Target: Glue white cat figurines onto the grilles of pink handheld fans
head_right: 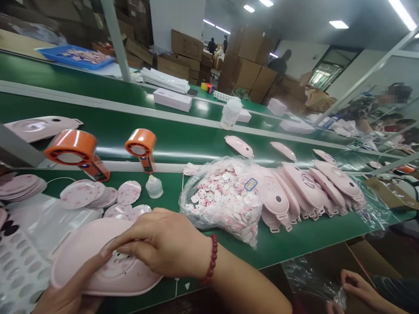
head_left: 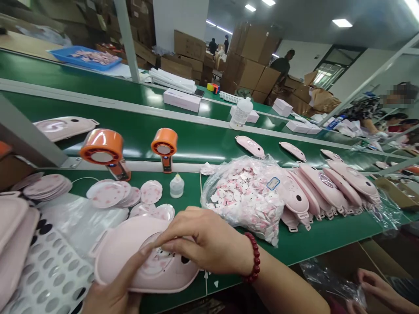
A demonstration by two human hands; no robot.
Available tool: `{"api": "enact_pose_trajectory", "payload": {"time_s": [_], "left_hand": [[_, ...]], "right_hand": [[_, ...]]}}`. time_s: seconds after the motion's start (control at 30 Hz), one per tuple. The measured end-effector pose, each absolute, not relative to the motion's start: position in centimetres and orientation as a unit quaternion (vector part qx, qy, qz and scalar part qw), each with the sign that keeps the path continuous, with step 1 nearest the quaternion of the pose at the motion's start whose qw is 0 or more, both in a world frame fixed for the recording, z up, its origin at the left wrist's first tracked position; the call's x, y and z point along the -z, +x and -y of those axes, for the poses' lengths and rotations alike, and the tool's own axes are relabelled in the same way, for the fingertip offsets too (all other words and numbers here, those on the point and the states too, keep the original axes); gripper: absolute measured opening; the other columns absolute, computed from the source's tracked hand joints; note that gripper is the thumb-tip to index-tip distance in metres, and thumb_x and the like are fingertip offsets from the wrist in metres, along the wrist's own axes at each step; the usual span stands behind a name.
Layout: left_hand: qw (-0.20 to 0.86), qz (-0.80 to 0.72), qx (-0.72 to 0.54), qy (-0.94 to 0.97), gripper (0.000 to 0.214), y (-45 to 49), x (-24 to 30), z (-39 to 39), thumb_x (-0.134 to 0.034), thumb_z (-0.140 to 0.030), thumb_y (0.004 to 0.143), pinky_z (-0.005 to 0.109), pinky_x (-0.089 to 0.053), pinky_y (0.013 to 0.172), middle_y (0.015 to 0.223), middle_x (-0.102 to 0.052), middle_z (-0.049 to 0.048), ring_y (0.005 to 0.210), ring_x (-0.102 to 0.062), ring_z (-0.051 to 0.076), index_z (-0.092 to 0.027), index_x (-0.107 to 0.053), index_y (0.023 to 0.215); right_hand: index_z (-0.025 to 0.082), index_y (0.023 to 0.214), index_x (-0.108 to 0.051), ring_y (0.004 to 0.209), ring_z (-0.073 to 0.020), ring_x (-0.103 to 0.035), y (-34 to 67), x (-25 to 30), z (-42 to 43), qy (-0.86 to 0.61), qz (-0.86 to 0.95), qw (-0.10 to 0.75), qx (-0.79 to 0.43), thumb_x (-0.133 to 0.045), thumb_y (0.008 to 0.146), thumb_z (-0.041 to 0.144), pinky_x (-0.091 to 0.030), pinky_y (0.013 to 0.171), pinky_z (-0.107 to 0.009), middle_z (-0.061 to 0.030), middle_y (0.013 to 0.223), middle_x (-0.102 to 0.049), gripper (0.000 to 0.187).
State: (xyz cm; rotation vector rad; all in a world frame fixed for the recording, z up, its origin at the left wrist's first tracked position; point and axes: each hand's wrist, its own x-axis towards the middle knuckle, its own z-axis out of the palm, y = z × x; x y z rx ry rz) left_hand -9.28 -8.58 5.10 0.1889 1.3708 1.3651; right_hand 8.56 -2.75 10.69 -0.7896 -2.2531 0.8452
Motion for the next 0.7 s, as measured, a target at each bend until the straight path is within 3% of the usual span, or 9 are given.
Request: {"api": "enact_pose_trajectory", "payload": {"time_s": [0.1,0.17,0.3,0.43,0.53,0.7], "left_hand": [[0.566,-0.574,-0.587,0.073,0.075,-8.4,-6.6,8.5,-0.099,-0.024,0.041,0.026,-0.062,0.087,0.115,-0.078,-0.0046,0.126,-0.064,0.031,-0.029,-0.075,0.113],[0.567,-0.574,-0.587,0.069,0.074,-8.6,-6.6,8.8,-0.098,-0.024,0.044,0.027,-0.062,0.088,0.115,-0.078,-0.0039,0.125,-0.064,0.031,-0.029,-0.074,0.114],[0.586,-0.568,-0.576,0.050,0.063,-9.1,-5.9,9.8,-0.096,-0.036,0.054,0.027,-0.063,0.082,0.122,-0.076,-0.0008,0.123,-0.065,0.030,-0.031,-0.075,0.113],[0.582,-0.569,-0.580,0.042,0.060,-9.3,-5.5,10.1,-0.098,-0.037,0.049,0.025,-0.063,0.080,0.119,-0.076,0.0020,0.121,-0.065,0.031,-0.029,-0.077,0.104],[0.573,-0.581,-0.573,0.069,0.059,-9.4,-5.4,10.2,-0.098,-0.035,0.046,0.023,-0.061,0.083,0.118,-0.076,0.0038,0.123,-0.065,0.031,-0.026,-0.077,0.101],[0.532,-0.607,-0.581,0.104,0.068,-9.3,-5.2,10.8,-0.096,-0.039,0.048,0.018,-0.058,0.086,0.122,-0.076,0.0026,0.130,-0.061,0.029,-0.027,-0.075,0.111]], "right_hand": [[0.021,0.107,-0.076,0.098,-0.0137,-0.072,6.9,-10.1,3.3,-0.292,0.880,0.259,-0.271,-0.065,0.102,0.019,-0.050,0.097,-0.026,-0.0006,0.101,-0.079,0.012],[0.024,0.106,-0.076,0.098,-0.0138,-0.070,6.2,-9.4,3.6,-0.314,0.883,0.256,-0.239,-0.066,0.102,0.024,-0.050,0.096,-0.026,0.0010,0.101,-0.079,0.011],[0.025,0.105,-0.078,0.094,-0.0167,-0.065,5.5,-8.0,4.6,-0.374,0.853,0.329,-0.156,-0.065,0.102,0.036,-0.053,0.084,-0.027,-0.0013,0.099,-0.077,0.018],[0.023,0.102,-0.078,0.092,-0.0183,-0.063,5.6,-7.3,6.4,-0.371,0.832,0.399,-0.106,-0.065,0.101,0.031,-0.054,0.082,-0.030,-0.0025,0.100,-0.077,0.015],[0.024,0.105,-0.077,0.090,-0.0191,-0.064,5.8,-7.4,7.5,-0.363,0.841,0.393,-0.075,-0.067,0.100,0.028,-0.056,0.079,-0.031,-0.0027,0.102,-0.078,0.012],[0.020,0.113,-0.074,0.092,-0.0219,-0.066,5.5,-7.2,8.5,-0.366,0.854,0.370,-0.007,-0.064,0.100,0.022,-0.058,0.076,-0.033,-0.0051,0.104,-0.078,0.017]]}}
